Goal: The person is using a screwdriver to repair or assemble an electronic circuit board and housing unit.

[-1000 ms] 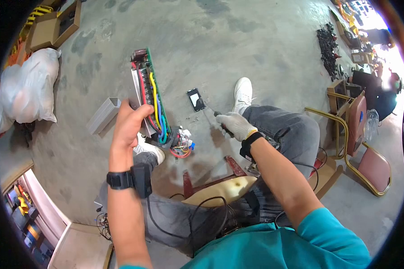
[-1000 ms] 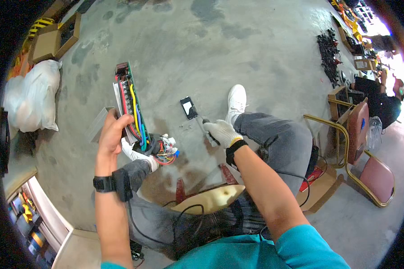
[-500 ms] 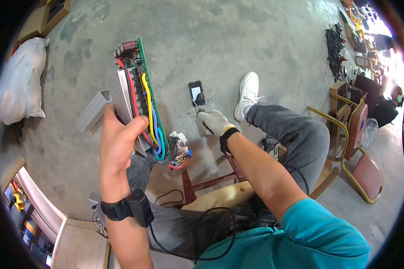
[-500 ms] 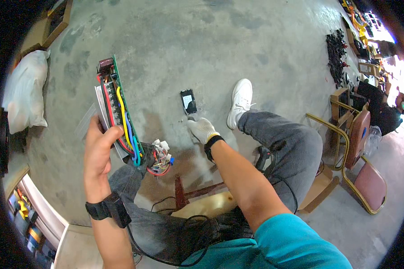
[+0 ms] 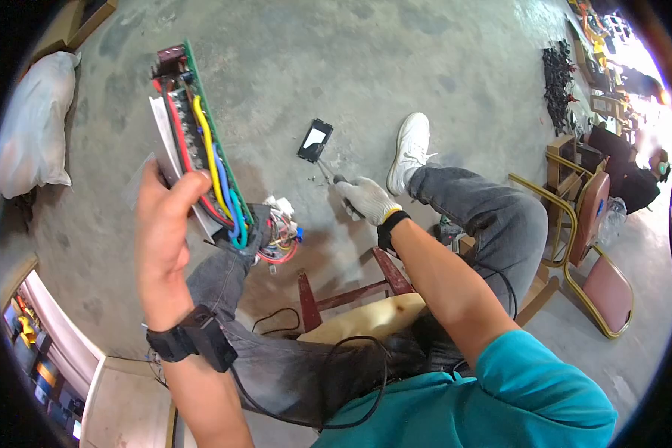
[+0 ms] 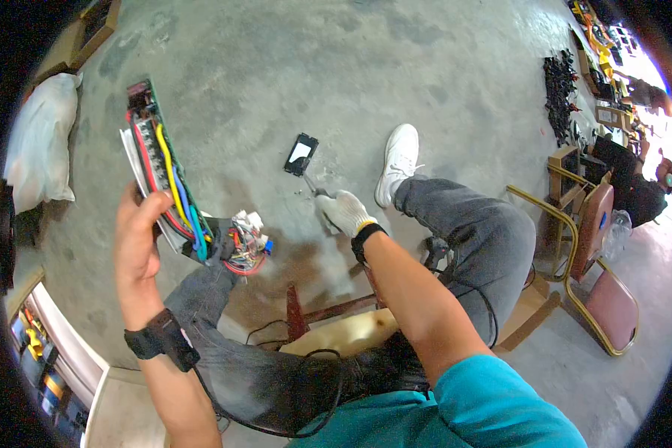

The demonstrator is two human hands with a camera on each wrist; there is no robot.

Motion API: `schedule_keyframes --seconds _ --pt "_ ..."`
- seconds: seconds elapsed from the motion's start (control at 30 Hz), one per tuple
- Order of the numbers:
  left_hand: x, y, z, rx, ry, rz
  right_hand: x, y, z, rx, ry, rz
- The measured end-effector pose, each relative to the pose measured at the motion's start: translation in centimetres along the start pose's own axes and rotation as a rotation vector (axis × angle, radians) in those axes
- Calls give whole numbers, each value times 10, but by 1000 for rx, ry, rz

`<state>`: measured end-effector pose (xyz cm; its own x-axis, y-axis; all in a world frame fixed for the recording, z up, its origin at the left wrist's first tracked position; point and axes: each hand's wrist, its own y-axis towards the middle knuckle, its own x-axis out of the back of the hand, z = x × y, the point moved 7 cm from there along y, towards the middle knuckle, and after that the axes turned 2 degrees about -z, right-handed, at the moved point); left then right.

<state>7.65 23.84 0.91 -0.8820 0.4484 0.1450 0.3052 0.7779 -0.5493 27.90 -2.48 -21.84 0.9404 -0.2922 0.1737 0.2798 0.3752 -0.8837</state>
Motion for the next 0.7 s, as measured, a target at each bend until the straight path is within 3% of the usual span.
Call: schedule_keyframes --seconds 0.17,0.2,0.27,0.4,0.47,0.7 --pt "19 9 -3 -18 -16 8 11 -22 -55 -103 -204 -6" --pt "19 9 -2 -19 -16 15 17 -10 -86 -101 -307 -58" --pt "24 11 0 -28 -27 17 22 -14 -97 -123 -457 -110" --pt "24 13 2 -29 -37 29 25 -20 -94 -174 -375 -168" --pt "22 13 1 -20 -41 36 27 -3 -99 -90 -497 -224" --pt "24 16 8 -2 2 49 14 -10 -99 -98 -582 -294"
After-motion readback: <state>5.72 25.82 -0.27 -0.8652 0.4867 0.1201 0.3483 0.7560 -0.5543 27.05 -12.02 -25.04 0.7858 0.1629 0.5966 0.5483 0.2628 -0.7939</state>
